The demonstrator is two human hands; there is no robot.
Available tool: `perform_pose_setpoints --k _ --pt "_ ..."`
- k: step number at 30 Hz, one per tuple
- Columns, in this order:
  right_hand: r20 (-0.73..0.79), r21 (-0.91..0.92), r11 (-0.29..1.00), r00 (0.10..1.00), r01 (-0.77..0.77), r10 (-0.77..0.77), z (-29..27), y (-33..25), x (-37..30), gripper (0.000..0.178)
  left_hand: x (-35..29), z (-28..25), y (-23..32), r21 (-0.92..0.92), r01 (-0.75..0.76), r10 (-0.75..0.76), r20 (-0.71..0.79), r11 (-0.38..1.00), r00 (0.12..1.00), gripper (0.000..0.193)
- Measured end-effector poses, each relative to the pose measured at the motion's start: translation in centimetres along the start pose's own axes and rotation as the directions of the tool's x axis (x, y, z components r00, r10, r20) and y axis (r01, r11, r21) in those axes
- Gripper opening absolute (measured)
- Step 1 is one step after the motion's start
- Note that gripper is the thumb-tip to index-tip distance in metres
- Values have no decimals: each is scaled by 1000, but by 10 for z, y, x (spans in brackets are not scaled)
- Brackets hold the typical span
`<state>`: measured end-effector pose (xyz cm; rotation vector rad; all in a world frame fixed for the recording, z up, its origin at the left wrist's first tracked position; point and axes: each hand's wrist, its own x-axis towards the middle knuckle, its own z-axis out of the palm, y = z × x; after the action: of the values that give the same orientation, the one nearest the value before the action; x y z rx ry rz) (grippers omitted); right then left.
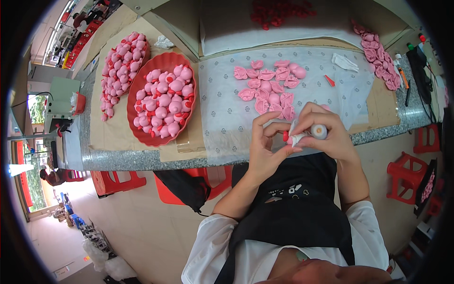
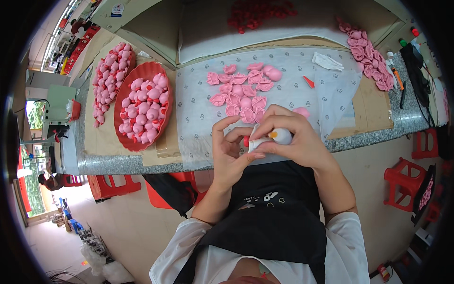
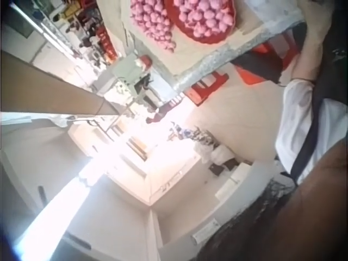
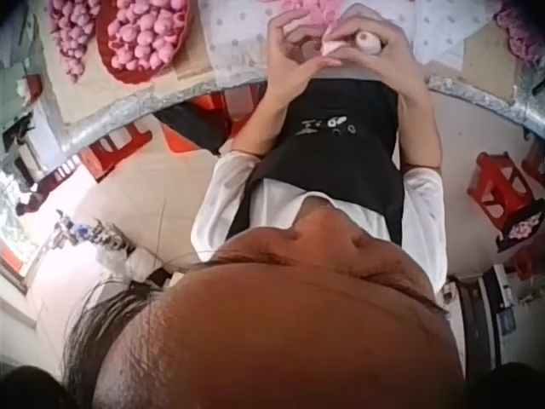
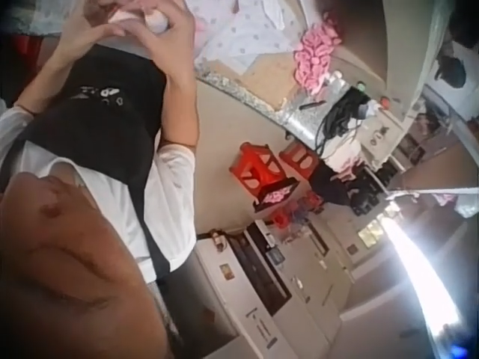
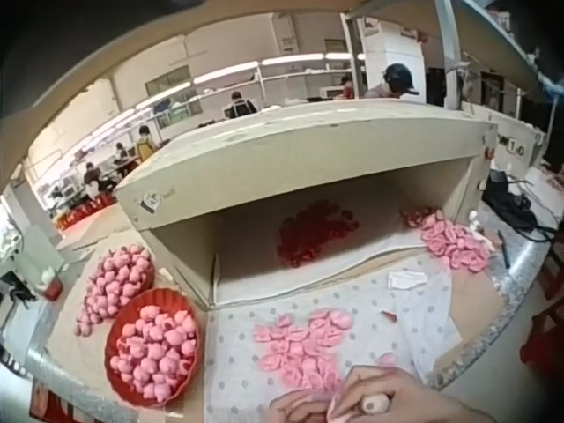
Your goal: Glue small pink decorative components onto a round base to assemble a toy or floral object.
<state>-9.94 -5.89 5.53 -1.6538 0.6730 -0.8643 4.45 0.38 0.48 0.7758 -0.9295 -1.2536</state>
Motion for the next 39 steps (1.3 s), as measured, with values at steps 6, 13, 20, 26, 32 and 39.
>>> perform_pose_setpoints --k 6,13,20,26,32,39 --pt "150 -82 992 983 -91 103 4 -1 -3 18 -4 4 3 360 -112 88 84 926 993 73" --pt "-256 162 975 948 -148 187 9 0 -4 15 0 10 1 465 -212 217 45 860 975 77" --pt "-463 -534 843 856 -64 -228 -26 8 -1 17 3 4 -2 172 -163 163 16 972 987 60" --pt "-234 -146 985 964 92 -125 -3 12 -28 28 1 7 -5 48 -144 144 16 988 989 24" --pt "-239 -33 990 961 139 -143 17 17 -28 29 -4 10 -9 -240 -50 46 -22 969 999 20" --pt "-207 -8 977 955 214 -211 26 23 -26 30 -6 14 0 -91 -180 179 -24 979 984 16"
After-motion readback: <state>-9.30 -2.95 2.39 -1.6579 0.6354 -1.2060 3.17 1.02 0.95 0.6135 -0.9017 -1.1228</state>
